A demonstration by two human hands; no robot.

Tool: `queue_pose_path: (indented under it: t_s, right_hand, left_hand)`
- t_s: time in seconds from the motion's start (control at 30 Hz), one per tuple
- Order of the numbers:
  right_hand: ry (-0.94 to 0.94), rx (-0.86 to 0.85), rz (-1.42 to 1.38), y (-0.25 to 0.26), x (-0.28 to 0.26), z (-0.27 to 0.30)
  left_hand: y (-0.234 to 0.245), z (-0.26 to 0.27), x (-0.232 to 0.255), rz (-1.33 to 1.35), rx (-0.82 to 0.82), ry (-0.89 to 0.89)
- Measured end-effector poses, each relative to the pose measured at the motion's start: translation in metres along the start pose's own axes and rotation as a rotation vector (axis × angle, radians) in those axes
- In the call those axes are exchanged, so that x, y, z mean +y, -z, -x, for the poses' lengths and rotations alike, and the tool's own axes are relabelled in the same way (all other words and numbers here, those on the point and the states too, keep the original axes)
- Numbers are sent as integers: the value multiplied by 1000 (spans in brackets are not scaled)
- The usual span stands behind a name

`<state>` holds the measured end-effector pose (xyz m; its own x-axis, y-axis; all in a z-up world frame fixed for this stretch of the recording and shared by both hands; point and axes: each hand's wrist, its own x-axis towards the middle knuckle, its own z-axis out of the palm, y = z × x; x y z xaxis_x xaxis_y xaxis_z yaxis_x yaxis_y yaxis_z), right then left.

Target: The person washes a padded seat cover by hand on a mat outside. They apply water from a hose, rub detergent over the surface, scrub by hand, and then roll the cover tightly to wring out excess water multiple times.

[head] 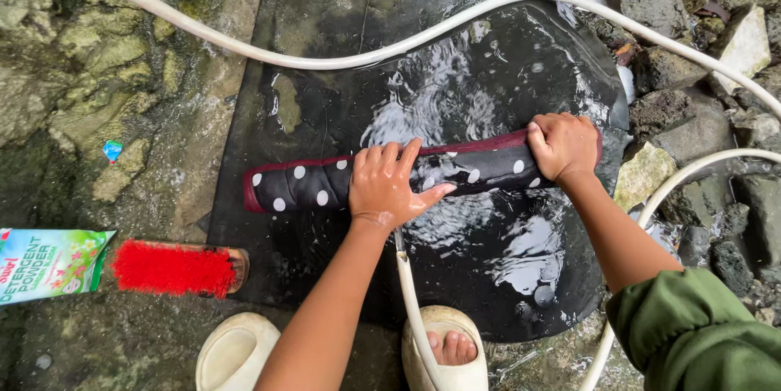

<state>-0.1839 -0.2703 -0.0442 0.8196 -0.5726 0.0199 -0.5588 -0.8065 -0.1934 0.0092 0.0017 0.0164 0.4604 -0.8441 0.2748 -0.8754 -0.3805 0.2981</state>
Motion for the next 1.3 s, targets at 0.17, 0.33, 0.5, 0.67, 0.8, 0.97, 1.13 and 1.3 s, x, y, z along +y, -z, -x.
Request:
queue_pose_path:
  t_s: [0.17,0.33,0.5,0.67,0.8,0.97,1.13,1.3]
  right_hand:
    - [-94,71,37,14,-20,20]
    - [-178,120,24,31,-62,83]
    - [-165,146,-141,38,-150,124]
    - [-2,255,-210,39,-195,136]
    - [-28,190,-200,36,-190,133]
    - [-58,248,-310,25,-188,145]
    - [-25,261,-188,19,-164,167]
    - [-124,303,-235,1,-164,160]
  left_hand:
    - [1,-5,-7,-46,-208,17]
    - [9,13,-27,25,-260,-77]
    - [62,56,-78,6,-175,-186]
    - [92,82,-83,-73,-247,-100]
    - [69,89,-19,-34,-164,-207]
    - [34,89,49,52,-112,-71]
    - [3,87,104,184,-103,-109]
    - [-22,68,100,84,-104,-126]
